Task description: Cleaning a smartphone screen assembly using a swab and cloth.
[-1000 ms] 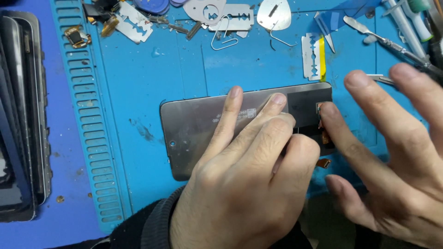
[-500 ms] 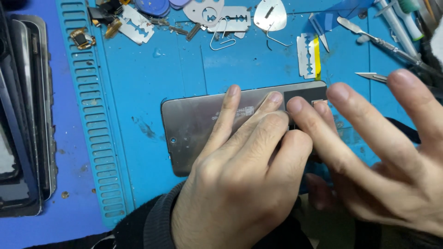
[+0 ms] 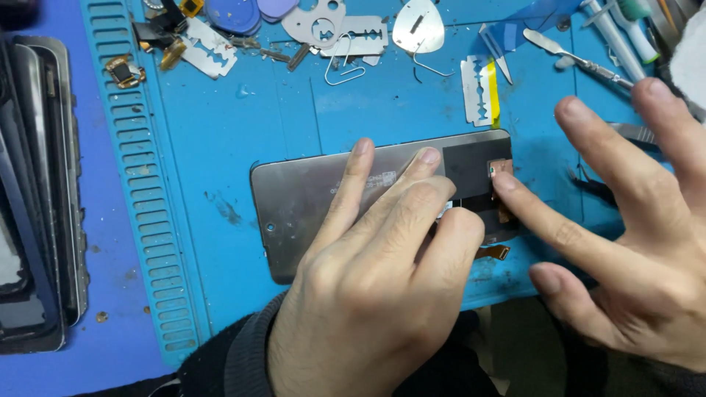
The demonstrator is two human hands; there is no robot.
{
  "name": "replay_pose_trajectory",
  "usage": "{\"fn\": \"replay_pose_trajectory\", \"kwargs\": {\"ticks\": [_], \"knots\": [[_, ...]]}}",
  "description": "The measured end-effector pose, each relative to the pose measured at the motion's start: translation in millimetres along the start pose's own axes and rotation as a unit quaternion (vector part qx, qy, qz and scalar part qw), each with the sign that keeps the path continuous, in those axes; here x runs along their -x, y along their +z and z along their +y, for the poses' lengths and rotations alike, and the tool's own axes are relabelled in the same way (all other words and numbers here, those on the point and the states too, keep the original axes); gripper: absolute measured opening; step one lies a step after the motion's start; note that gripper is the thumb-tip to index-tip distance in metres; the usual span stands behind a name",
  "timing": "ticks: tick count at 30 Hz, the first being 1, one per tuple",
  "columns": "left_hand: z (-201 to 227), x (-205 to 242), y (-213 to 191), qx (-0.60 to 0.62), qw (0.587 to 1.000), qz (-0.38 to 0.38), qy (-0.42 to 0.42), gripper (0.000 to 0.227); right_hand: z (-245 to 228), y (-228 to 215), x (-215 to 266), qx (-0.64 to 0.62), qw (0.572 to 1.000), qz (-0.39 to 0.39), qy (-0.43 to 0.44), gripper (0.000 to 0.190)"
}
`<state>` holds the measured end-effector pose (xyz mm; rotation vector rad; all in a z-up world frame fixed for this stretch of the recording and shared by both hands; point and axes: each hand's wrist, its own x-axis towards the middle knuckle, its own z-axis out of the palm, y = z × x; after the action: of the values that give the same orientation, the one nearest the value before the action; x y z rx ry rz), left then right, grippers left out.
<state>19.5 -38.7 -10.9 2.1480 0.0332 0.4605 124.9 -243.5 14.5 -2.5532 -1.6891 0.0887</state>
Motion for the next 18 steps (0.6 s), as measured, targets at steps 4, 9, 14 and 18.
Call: {"fn": "replay_pose_trajectory", "kwargs": {"ticks": [4, 9, 14, 18], "knots": [[1, 0, 0, 0.004, 1.000, -0.001, -0.003, 0.006, 3, 0, 6, 0.122, 0.990, -0.015, -0.066, 0.063], [3, -2, 0, -0.013, 1.000, -0.009, 0.001, 0.009, 3, 2, 1, 0.189, 0.970, 0.049, -0.146, 0.063], [3, -2, 0, -0.020, 1.000, -0.008, -0.001, 0.007, 8, -1, 7, 0.094, 0.993, 0.011, -0.064, 0.060], [1, -2, 1, -0.010, 1.000, -0.017, -0.004, 0.008, 18, 0, 23, -0.001, 1.000, 0.009, 0.015, 0.059]]}}
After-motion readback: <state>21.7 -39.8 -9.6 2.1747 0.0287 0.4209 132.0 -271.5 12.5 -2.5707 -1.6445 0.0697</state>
